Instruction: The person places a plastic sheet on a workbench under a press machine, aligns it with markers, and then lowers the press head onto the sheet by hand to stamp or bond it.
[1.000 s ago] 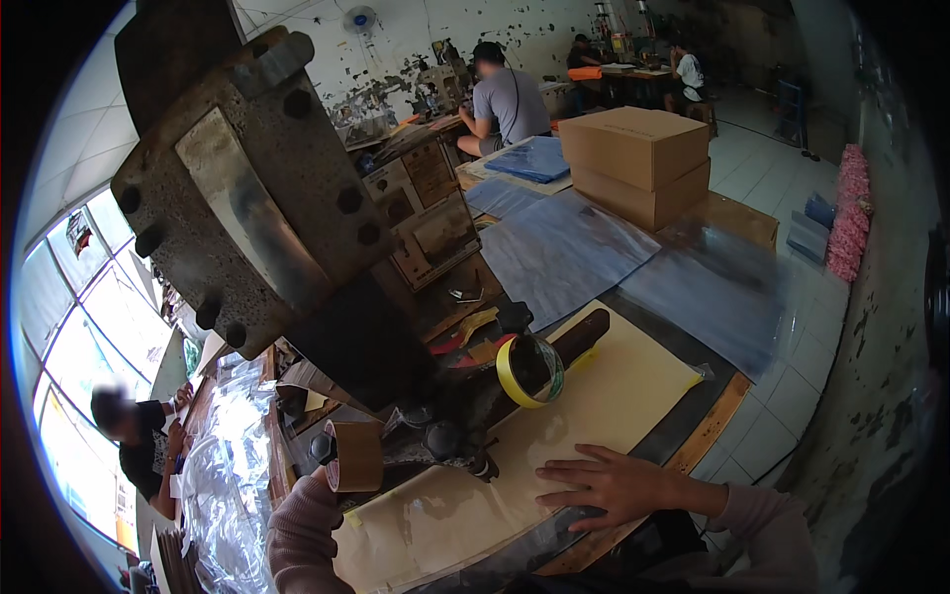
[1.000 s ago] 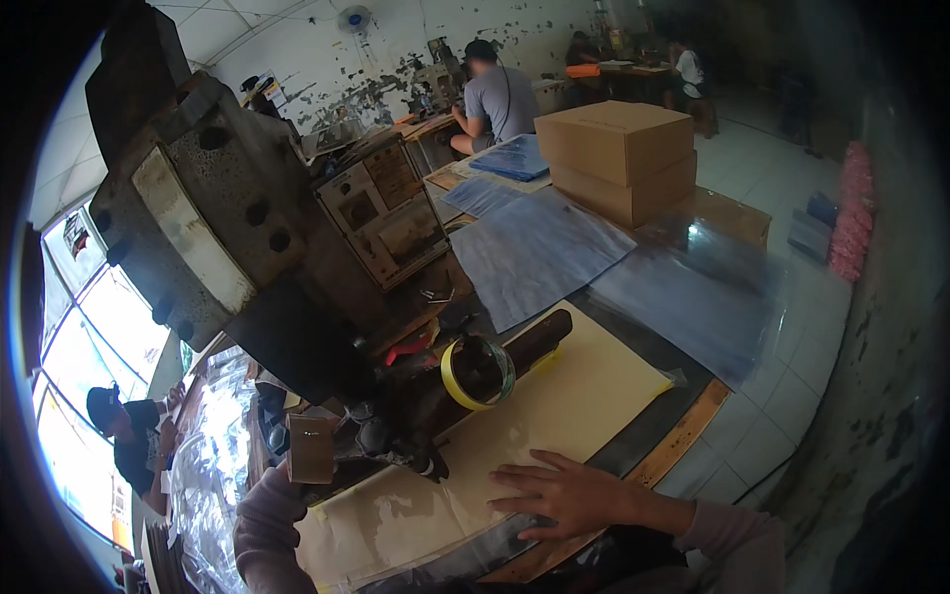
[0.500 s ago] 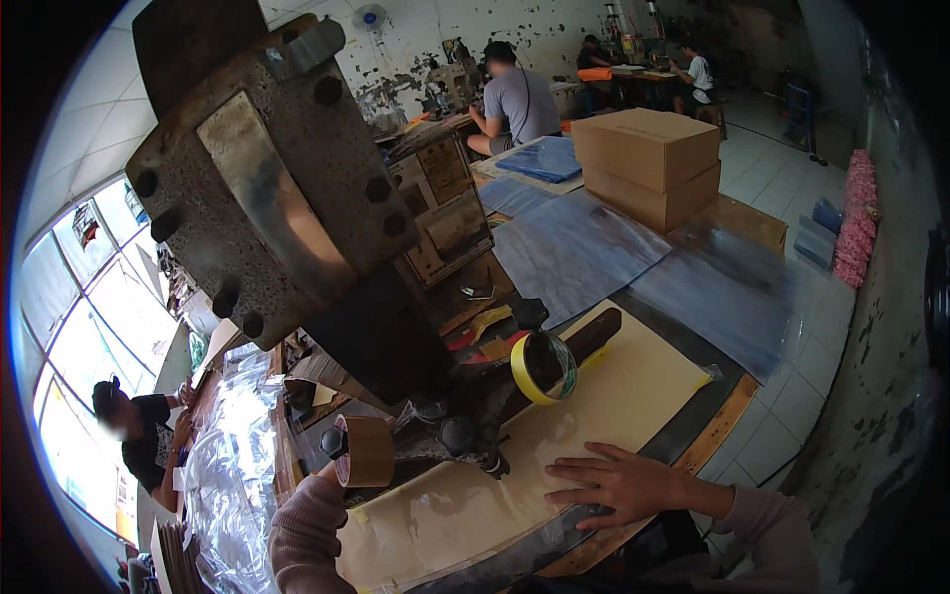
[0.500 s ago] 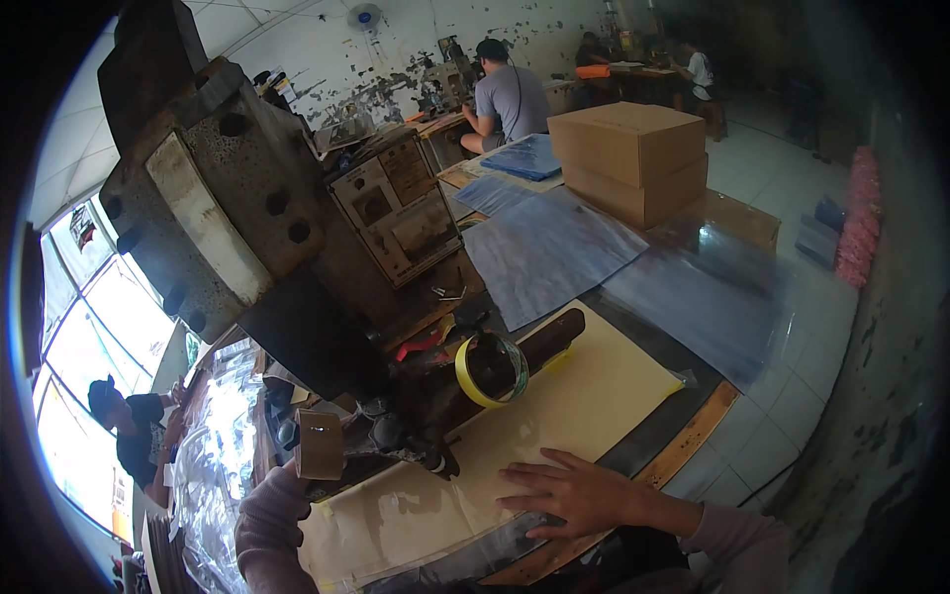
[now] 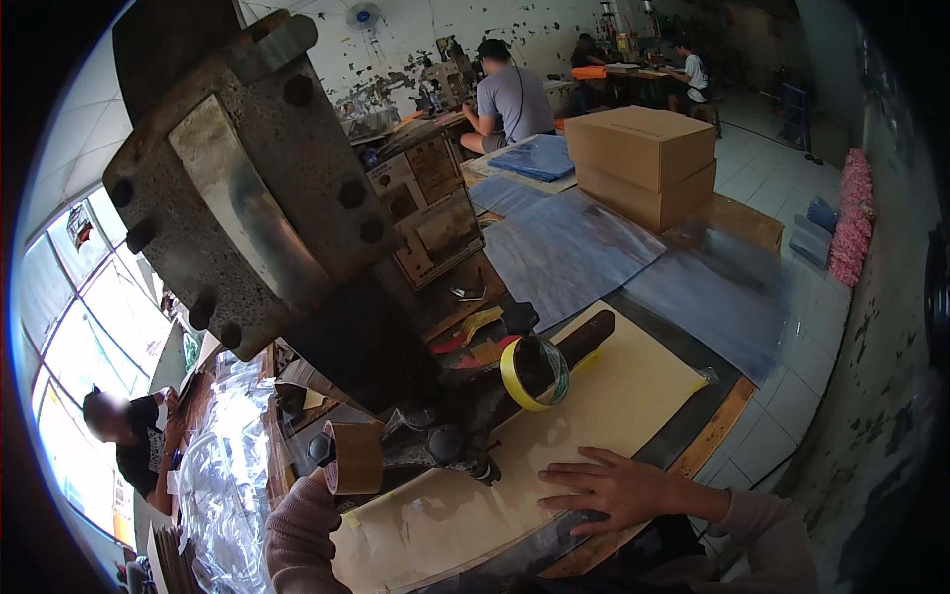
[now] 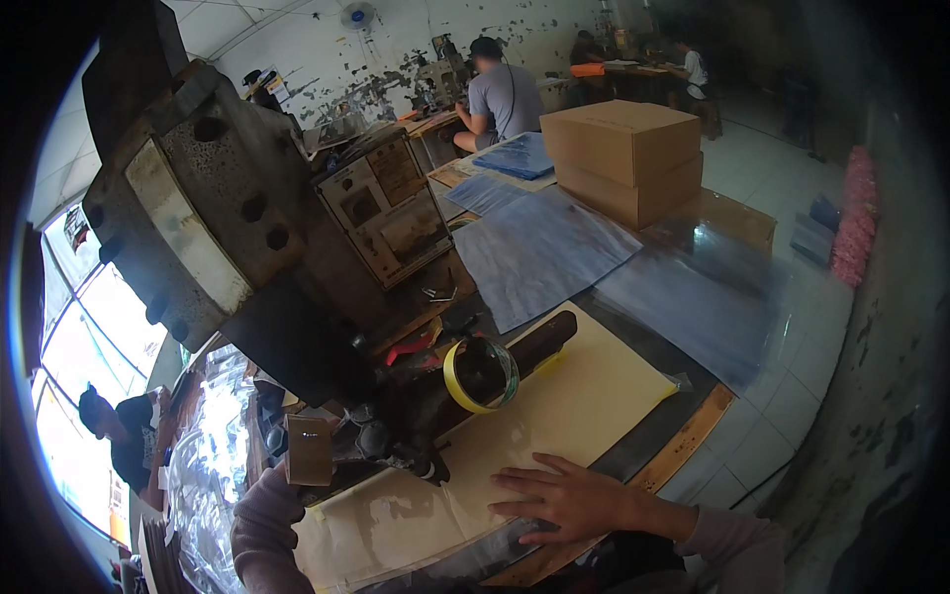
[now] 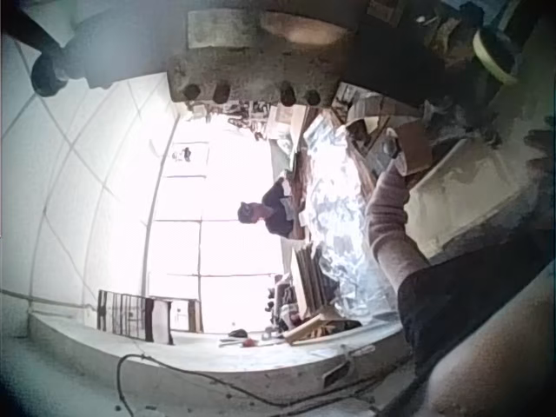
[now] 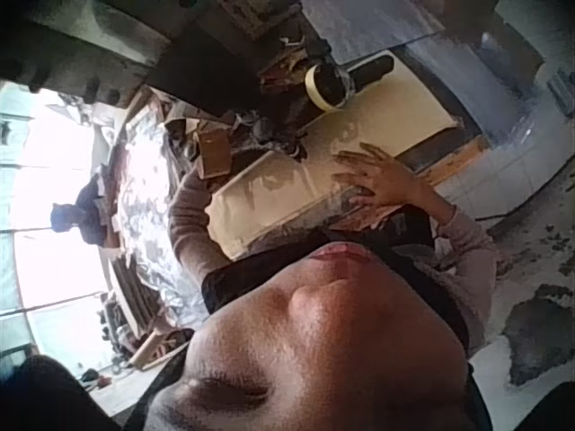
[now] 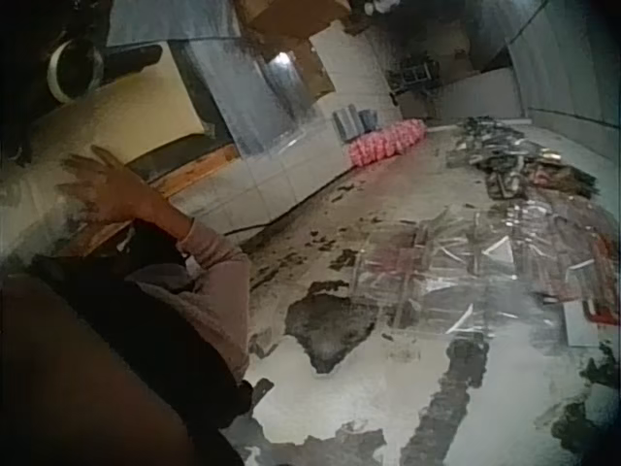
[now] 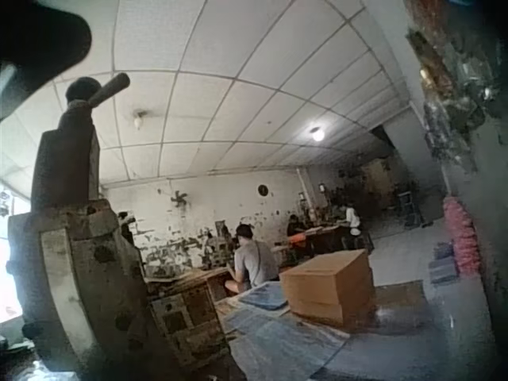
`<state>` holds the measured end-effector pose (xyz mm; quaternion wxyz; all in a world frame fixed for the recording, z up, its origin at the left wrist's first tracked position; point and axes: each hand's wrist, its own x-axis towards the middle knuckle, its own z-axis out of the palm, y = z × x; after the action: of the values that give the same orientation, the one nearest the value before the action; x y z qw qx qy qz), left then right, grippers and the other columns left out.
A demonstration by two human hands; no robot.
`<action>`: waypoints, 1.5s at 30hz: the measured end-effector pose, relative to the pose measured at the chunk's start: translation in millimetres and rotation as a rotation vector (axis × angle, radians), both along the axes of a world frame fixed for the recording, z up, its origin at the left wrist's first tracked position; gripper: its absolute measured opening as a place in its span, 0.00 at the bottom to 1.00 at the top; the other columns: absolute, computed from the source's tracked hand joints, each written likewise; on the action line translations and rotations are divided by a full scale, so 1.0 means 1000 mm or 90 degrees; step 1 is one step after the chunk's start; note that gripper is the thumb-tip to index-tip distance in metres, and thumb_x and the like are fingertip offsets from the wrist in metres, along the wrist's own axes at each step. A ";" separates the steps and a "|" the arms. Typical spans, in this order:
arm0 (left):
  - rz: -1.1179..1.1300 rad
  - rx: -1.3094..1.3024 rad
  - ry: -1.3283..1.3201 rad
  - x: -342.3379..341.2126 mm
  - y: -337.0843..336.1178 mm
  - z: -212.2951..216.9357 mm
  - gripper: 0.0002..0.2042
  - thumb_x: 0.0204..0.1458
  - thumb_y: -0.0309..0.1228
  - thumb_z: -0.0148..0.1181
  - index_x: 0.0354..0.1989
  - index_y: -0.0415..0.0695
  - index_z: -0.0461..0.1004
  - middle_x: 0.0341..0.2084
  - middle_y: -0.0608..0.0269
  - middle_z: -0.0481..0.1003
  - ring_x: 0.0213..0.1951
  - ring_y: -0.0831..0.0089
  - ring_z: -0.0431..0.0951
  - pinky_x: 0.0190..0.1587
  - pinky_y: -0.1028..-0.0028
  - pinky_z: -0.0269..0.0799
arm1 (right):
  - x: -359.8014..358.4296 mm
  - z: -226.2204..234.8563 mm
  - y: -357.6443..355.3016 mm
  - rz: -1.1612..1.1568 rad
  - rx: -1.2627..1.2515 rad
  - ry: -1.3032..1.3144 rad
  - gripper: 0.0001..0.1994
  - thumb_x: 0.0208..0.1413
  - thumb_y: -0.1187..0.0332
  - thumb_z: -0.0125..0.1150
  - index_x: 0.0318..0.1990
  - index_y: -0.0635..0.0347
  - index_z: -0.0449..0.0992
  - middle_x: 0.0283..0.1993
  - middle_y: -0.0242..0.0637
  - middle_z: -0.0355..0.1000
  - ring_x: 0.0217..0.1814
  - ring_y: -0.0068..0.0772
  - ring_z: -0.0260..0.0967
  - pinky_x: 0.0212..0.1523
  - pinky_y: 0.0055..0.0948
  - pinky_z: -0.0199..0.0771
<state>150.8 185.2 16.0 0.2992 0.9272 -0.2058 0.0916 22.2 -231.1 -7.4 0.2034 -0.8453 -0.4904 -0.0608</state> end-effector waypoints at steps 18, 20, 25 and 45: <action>0.005 0.014 -0.016 0.003 0.003 -0.001 0.11 0.46 0.27 0.57 0.39 0.39 0.77 0.28 0.55 0.79 0.33 0.72 0.79 0.37 0.71 0.72 | -0.001 -0.004 -0.004 0.003 0.009 -0.002 0.26 0.59 0.44 0.44 0.60 0.44 0.65 0.67 0.40 0.54 0.70 0.35 0.50 0.65 0.47 0.50; 0.007 0.013 -0.020 0.001 0.006 -0.004 0.11 0.46 0.27 0.57 0.39 0.39 0.77 0.28 0.55 0.79 0.33 0.72 0.79 0.37 0.71 0.72 | -0.001 -0.003 -0.003 -0.005 0.000 0.008 0.26 0.58 0.44 0.45 0.60 0.43 0.65 0.67 0.40 0.54 0.70 0.35 0.50 0.65 0.47 0.50; 0.013 0.024 -0.065 0.004 0.018 0.013 0.11 0.46 0.26 0.57 0.39 0.39 0.77 0.28 0.55 0.79 0.33 0.72 0.79 0.37 0.71 0.72 | -0.001 0.007 -0.001 0.002 -0.010 0.002 0.26 0.56 0.44 0.48 0.60 0.42 0.65 0.66 0.40 0.55 0.69 0.35 0.51 0.65 0.48 0.51; 0.319 0.052 -0.184 -0.027 0.103 -0.021 0.10 0.47 0.24 0.53 0.38 0.42 0.76 0.29 0.53 0.74 0.30 0.63 0.77 0.34 0.67 0.71 | -0.003 0.009 0.006 -0.029 -0.036 0.018 0.26 0.50 0.47 0.57 0.57 0.43 0.69 0.65 0.40 0.58 0.67 0.41 0.55 0.64 0.51 0.51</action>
<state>123.3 287.9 -4.7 0.1970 0.9379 -0.0145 0.2853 19.4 -224.9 2.1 0.1849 -0.8624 -0.4697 -0.0391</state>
